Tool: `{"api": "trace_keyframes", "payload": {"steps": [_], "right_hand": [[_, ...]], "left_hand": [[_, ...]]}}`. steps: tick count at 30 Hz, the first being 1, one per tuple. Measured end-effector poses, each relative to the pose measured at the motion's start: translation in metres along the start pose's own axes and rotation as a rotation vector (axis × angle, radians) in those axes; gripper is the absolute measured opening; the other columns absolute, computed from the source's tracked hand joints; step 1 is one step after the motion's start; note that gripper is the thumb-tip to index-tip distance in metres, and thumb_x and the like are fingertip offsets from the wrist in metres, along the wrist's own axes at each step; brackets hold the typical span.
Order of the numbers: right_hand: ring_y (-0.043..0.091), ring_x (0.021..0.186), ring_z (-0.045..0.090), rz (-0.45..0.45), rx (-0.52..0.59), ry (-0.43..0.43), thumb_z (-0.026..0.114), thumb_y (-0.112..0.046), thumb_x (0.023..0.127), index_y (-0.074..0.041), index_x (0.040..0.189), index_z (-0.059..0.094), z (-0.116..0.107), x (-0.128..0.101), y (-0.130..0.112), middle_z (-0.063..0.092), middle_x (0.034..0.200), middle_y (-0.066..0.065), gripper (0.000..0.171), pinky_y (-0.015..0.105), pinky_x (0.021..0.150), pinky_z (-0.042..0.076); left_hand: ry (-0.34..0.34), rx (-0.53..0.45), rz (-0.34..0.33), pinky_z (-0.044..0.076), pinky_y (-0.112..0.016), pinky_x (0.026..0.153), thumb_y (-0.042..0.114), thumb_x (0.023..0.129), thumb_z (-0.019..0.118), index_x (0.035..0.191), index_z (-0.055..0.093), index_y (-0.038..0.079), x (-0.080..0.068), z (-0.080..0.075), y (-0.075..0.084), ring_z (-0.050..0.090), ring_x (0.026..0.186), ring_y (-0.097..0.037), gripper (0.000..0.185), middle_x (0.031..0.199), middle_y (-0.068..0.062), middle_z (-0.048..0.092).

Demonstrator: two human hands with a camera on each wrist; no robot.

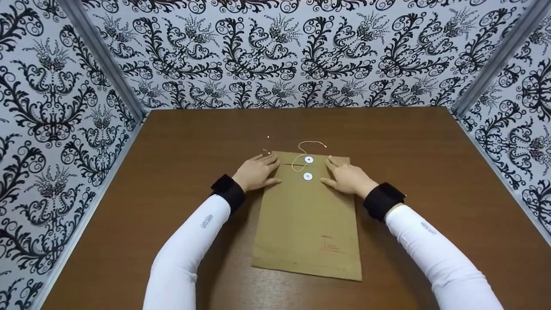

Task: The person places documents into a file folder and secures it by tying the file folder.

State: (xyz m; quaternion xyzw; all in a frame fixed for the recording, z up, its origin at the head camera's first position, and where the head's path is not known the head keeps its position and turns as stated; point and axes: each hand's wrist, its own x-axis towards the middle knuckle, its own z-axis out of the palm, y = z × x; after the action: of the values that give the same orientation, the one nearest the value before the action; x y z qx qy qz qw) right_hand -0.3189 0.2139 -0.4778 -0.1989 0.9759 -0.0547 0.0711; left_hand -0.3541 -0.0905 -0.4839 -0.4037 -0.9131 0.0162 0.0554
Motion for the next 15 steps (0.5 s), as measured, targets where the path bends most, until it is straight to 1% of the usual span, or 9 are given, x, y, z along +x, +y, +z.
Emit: {"api": "trace_keyframes", "payload": {"steps": [4, 7, 10, 12, 15], "right_hand": [[0.044, 0.151, 0.037, -0.013, 0.030, 0.010, 0.054, -0.048, 0.103, 0.003, 0.155, 0.038, 0.001, 0.001, 0.008, 0.031, 0.164, 0.028, 0.075, 0.059, 0.114, 0.043], [0.043, 0.153, 0.034, -0.036, 0.049, 0.014, 0.056, -0.049, 0.101, 0.002, 0.156, 0.037, 0.001, 0.003, 0.014, 0.031, 0.165, 0.027, 0.077, 0.057, 0.120, 0.038], [0.043, 0.155, 0.030, -0.056, 0.080, 0.007, 0.059, -0.051, 0.099, -0.001, 0.157, 0.036, 0.002, 0.004, 0.018, 0.029, 0.166, 0.025, 0.080, 0.057, 0.122, 0.035], [0.044, 0.155, 0.029, -0.068, 0.102, 0.004, 0.062, -0.053, 0.097, -0.003, 0.158, 0.036, 0.002, 0.004, 0.021, 0.028, 0.167, 0.024, 0.083, 0.058, 0.122, 0.034], [0.043, 0.156, 0.028, -0.085, 0.128, 0.008, 0.068, -0.058, 0.091, -0.007, 0.158, 0.037, 0.002, 0.005, 0.023, 0.028, 0.168, 0.022, 0.090, 0.057, 0.123, 0.033]], "left_hand": [[0.014, 0.001, 0.000, 0.042, -0.047, 0.120, 0.047, 0.100, 0.060, 0.143, 0.058, 0.001, 0.000, 0.004, 0.001, 0.054, 0.142, -0.030, 0.063, 0.150, -0.019, 0.057], [0.011, -0.004, -0.015, 0.042, -0.047, 0.120, 0.049, 0.099, 0.059, 0.144, 0.057, 0.002, -0.001, 0.005, 0.002, 0.054, 0.143, -0.029, 0.065, 0.152, -0.018, 0.056], [0.011, -0.012, -0.026, 0.043, -0.047, 0.119, 0.050, 0.099, 0.059, 0.144, 0.056, 0.001, -0.002, 0.006, 0.004, 0.054, 0.143, -0.030, 0.067, 0.151, -0.019, 0.056], [0.008, -0.021, -0.033, 0.044, -0.047, 0.119, 0.050, 0.100, 0.059, 0.144, 0.056, 0.000, -0.003, 0.005, 0.005, 0.054, 0.143, -0.031, 0.067, 0.151, -0.020, 0.056], [0.007, -0.038, -0.041, 0.044, -0.046, 0.118, 0.050, 0.100, 0.058, 0.144, 0.055, -0.001, -0.005, 0.004, 0.007, 0.053, 0.143, -0.032, 0.068, 0.151, -0.021, 0.055]]}}
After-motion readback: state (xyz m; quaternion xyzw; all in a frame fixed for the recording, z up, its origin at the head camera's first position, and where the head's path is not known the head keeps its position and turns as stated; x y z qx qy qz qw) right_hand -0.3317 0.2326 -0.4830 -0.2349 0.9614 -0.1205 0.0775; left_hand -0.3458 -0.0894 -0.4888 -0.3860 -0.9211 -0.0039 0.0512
